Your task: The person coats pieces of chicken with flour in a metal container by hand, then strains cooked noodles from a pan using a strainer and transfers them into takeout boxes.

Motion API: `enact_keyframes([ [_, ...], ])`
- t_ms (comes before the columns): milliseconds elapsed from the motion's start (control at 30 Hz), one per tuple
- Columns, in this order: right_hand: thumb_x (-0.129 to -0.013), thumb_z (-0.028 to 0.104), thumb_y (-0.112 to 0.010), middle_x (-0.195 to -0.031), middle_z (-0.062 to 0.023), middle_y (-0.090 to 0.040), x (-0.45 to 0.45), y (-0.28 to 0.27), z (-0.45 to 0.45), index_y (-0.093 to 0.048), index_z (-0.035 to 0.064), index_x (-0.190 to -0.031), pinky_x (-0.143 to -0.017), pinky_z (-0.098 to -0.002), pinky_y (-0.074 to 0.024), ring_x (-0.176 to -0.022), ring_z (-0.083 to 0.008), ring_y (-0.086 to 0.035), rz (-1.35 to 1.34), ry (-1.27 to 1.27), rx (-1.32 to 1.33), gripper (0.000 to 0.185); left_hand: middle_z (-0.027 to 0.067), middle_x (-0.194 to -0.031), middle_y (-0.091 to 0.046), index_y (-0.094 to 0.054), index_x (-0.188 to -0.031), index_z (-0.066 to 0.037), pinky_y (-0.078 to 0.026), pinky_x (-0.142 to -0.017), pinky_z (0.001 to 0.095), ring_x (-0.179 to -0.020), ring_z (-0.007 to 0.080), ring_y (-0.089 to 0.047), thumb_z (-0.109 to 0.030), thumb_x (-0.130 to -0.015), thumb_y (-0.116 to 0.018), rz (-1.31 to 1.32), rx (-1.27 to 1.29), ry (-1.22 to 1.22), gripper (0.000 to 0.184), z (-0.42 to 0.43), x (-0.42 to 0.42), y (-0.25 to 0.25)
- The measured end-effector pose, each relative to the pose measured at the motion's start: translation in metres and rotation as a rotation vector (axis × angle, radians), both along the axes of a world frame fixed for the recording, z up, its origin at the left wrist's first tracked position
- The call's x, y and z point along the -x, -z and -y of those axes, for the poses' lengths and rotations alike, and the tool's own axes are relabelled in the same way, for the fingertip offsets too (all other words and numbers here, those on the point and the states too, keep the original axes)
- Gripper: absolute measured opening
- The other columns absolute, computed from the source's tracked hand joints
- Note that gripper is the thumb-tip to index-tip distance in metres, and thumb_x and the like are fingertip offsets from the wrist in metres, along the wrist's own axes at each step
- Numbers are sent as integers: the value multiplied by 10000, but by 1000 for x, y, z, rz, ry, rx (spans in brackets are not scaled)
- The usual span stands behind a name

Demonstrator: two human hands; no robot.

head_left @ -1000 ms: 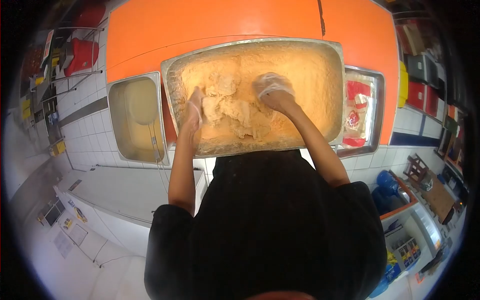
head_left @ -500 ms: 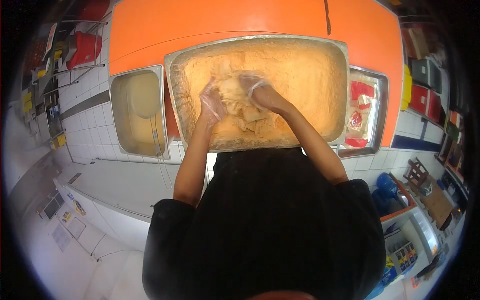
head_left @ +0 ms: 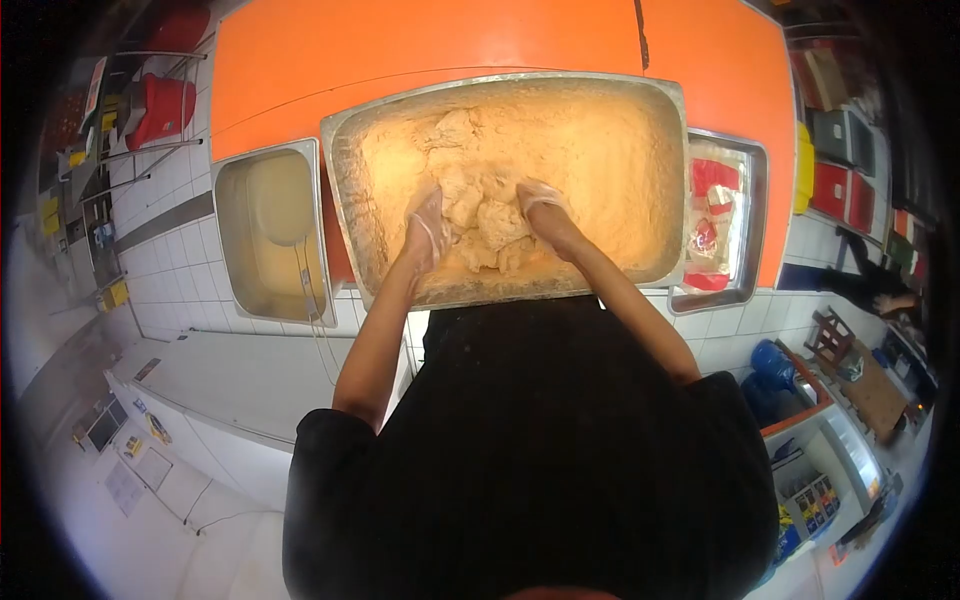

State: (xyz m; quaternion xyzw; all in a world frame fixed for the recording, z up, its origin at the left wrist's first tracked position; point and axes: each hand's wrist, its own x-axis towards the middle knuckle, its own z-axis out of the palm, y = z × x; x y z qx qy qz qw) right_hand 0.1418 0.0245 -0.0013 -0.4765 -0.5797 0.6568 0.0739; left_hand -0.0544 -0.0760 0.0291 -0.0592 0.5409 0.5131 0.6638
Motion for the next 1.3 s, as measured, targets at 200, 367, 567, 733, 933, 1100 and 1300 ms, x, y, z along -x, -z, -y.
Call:
enact_keyframes([
  [200,-922,199,-481,-861,-139,-559,34,-47,-5,-554,13,-842,-791,-357,-437,-801,-252,-528,-309,-136,-138,215,92,-1318,-508,-384,-1387,-91,-449,-922,387,-1060,243,-580,-436,-984,-407,438,-467,-27,531,9,21,25],
  [367,-893,196,-513,-865,-139,-598,25,-5,-33,-600,29,-812,-803,-362,-473,-840,-302,-566,-236,62,-428,205,111,-1183,-598,-485,-1294,-39,-467,-880,351,-1007,226,-600,-387,-979,-437,-215,-70,-290,472,16,23,-42],
  [567,-943,285,-425,-1366,-210,-455,27,7,-74,-479,22,-1305,-1106,-412,-272,-1264,-319,-430,478,-471,-995,450,217,-1123,-609,-548,-1187,42,-452,-906,373,-1059,302,-582,-339,-954,-479,-1737,116,453,451,25,16,5],
  [733,-956,413,-384,-1458,-227,-346,51,62,-37,-407,-4,-1378,-1166,-406,-161,-1386,-329,-278,235,-546,-892,594,247,-1078,-616,-606,-1122,-8,-431,-928,431,-1049,383,-559,-257,-905,-529,-1660,114,643,339,18,-18,-18],
  [933,-944,345,-472,-1225,-243,-555,30,-25,-28,-579,-15,-1168,-955,-433,-423,-1130,-367,-528,308,-961,-616,437,222,-1036,-626,-568,-1190,-45,-424,-957,418,-1043,344,-566,-183,-886,-545,-1828,-186,655,334,29,-9,-16],
  [1100,-931,215,-482,-807,-195,-634,-2,18,-36,-624,-9,-820,-684,-392,-501,-769,-363,-611,158,-298,-504,287,146,-1119,-602,-521,-1245,-29,-420,-967,362,-1077,267,-552,-163,-947,-494,-1008,-111,211,327,41,3,4],
  [1300,-949,222,-456,-1009,-179,-618,34,-26,-23,-574,-21,-1039,-856,-409,-452,-959,-298,-584,-125,9,-306,286,85,-1235,-529,-483,-1289,8,-415,-957,322,-1115,197,-511,-215,-991,-463,-254,-124,-357,373,34,13,-5],
])
